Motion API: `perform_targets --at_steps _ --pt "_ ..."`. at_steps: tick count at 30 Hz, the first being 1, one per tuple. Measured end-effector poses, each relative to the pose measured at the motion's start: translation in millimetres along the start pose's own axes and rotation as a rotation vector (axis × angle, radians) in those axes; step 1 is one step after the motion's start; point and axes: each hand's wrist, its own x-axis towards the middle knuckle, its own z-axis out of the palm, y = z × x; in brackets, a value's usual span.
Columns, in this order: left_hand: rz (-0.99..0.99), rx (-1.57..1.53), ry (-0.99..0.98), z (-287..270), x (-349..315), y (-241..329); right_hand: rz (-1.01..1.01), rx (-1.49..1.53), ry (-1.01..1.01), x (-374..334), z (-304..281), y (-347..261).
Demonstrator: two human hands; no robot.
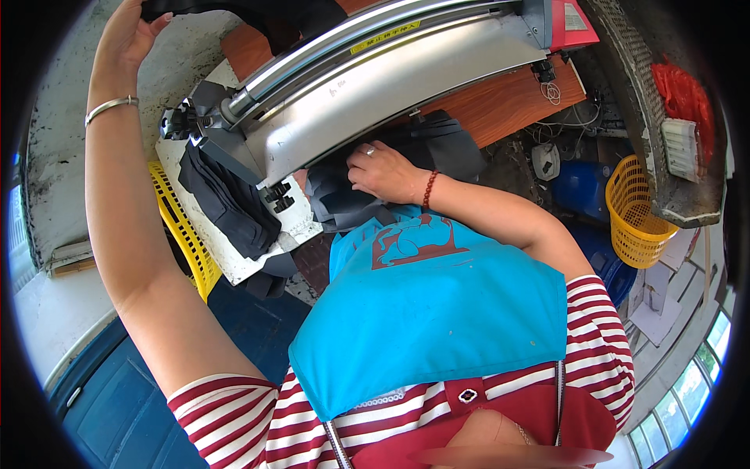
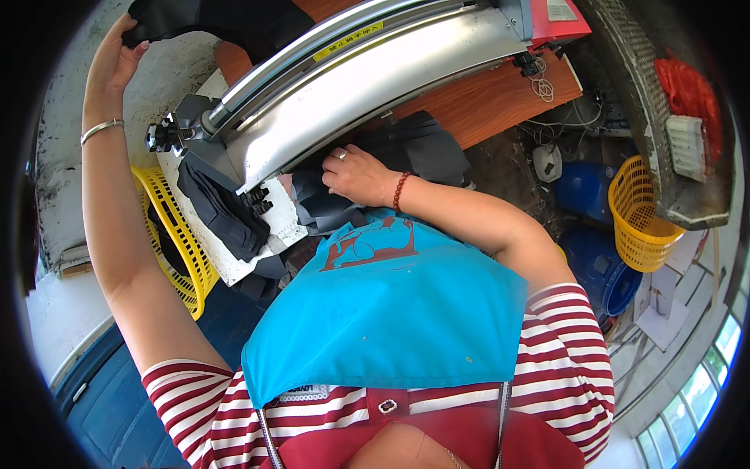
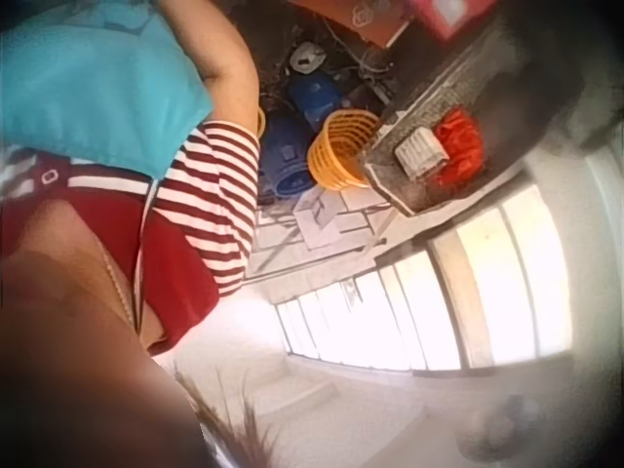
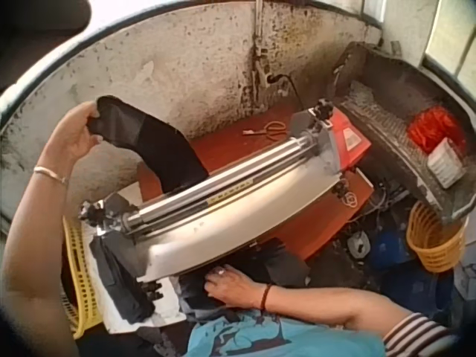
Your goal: Feeding shoe material components through a roller machine to apply glue or press them together.
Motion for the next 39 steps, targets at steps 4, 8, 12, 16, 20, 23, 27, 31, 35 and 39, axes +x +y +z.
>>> perform_targets --at_steps 4,8,12,16,20,23,27,31,35,39 --pt "0.118 0.053 0.196 -5.4 -1.7 10.2 0.050 0.205 -0.022 -4.0 -48.0 -9.0" --pt "0.428 0.100 0.277 26.9 -22.0 -2.9 0.396 0.599 0.313 1.8 -95.2 -1.8" --pt "0.405 0.630 0.015 82.3 -36.3 -55.8 0.577 0.608 0.247 28.8 -111.7 20.2" --pt "0.172 1.048 -0.466 127.5 -60.1 -122.4 0.574 0.500 0.343 58.8 -111.2 36.3" --pt "-0.292 0.903 -0.445 133.4 -59.9 -139.9 0.595 0.159 0.287 57.9 -115.6 42.2" --pt "-0.320 0.870 -0.431 128.8 -54.1 -139.7 0.581 -0.095 0.257 46.1 -121.7 44.2" --pt "-0.342 0.727 -0.224 122.8 -45.9 -143.2 0.297 -0.322 0.522 17.2 -127.8 44.4" --pt "-0.211 0.515 -0.069 104.6 -24.2 -120.2 0.030 0.053 0.377 -14.8 -96.1 14.2" --pt "-0.141 0.327 -0.001 85.5 -5.5 -78.8 0.093 0.035 -0.033 -19.4 -39.3 2.5" --pt "-0.129 0.095 0.076 56.3 5.3 -45.2 0.012 -0.056 -0.159 -17.2 -1.6 9.2"
